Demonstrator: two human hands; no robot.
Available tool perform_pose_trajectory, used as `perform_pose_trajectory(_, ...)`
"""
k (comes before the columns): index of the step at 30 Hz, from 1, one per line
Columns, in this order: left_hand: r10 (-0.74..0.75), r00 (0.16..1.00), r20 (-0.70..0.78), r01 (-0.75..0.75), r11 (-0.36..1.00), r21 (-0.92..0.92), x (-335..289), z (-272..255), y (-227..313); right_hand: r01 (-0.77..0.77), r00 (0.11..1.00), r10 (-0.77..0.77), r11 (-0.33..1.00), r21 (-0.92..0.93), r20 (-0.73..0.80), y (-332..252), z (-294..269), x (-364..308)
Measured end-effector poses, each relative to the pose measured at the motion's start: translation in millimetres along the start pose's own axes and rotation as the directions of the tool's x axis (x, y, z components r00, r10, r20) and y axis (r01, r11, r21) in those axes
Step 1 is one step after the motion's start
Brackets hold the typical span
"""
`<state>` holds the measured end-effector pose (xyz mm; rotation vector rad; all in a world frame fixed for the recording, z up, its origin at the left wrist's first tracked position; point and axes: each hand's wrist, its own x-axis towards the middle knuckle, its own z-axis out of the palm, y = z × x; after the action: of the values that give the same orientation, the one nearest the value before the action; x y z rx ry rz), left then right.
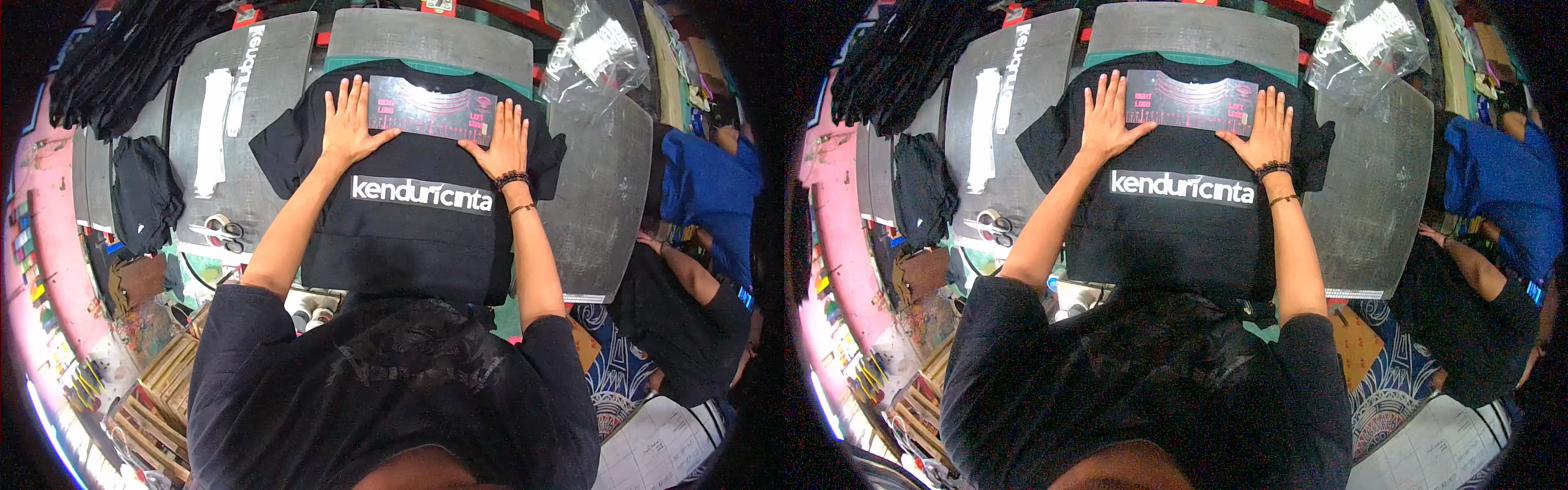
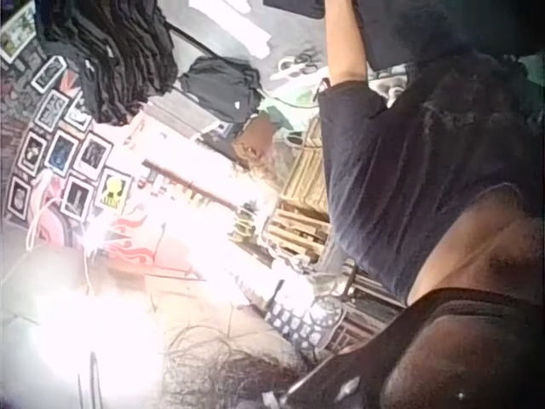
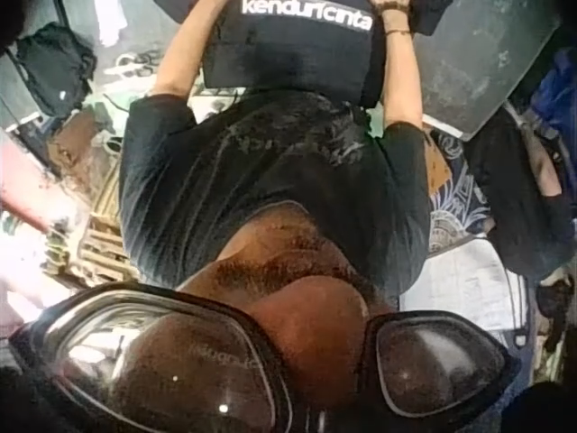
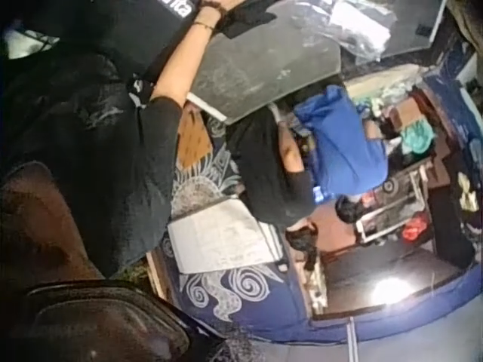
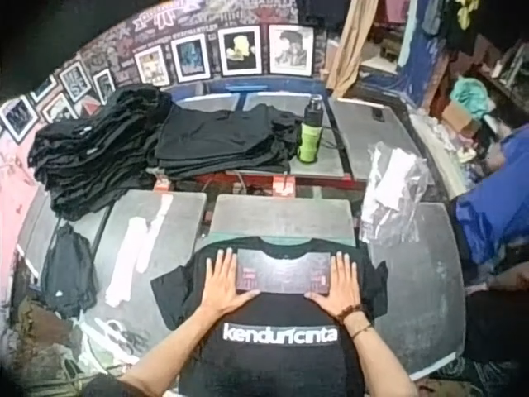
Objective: Aligning a t-shirt and placement guide on a screen printing station.
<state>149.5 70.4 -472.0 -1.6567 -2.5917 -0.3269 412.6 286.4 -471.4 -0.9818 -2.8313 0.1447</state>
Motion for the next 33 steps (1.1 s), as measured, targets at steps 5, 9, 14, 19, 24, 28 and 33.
perform_pose_trajectory(5, -0.009, 1.0, 0.029, 0.008, 1.0, 0.023, 1.7, 0.9, 0.4, -0.004, 1.0, 0.004, 1.0, 0.005, -0.006, -1.4, -0.5, -0.1)
perform_pose_trajectory(9, -0.003, 1.0, 0.009, 0.003, 1.0, 0.016, 1.2, -0.8, 1.3, -0.004, 1.0, 0.004, 1.0, 0.007, -0.011, -2.1, -0.9, 0.5)
perform_pose_trajectory(14, 0.007, 1.0, -0.005, -0.007, 1.0, 0.015, 0.1, 0.6, 1.1, 0.0, 1.0, 0.0, 1.0, -0.011, -0.02, -1.3, 0.8, -1.5)
perform_pose_trajectory(19, -0.003, 1.0, -0.014, 0.004, 0.999, 0.039, -1.5, 5.0, -0.2, 0.005, 0.999, -0.007, 0.998, -0.064, -0.035, 0.5, 4.0, -1.4)
perform_pose_trajectory(24, -0.009, 1.0, -0.018, 0.01, 0.997, 0.07, -3.6, 6.9, -0.3, 0.021, 0.998, -0.024, 0.998, -0.059, -0.051, 1.4, 7.7, -3.2)
perform_pose_trajectory(28, -0.016, 1.0, 0.009, 0.016, 0.995, 0.1, -3.4, 6.9, -1.2, 0.022, 0.999, -0.025, 0.997, -0.068, -0.046, 2.4, 9.8, -1.9)
perform_pose_trajectory(33, 0.015, 0.998, -0.062, -0.011, 0.998, 0.061, -1.3, 10.1, -3.0, -0.008, 0.999, 0.006, 0.999, -0.037, -0.043, 2.3, 5.9, -2.2)
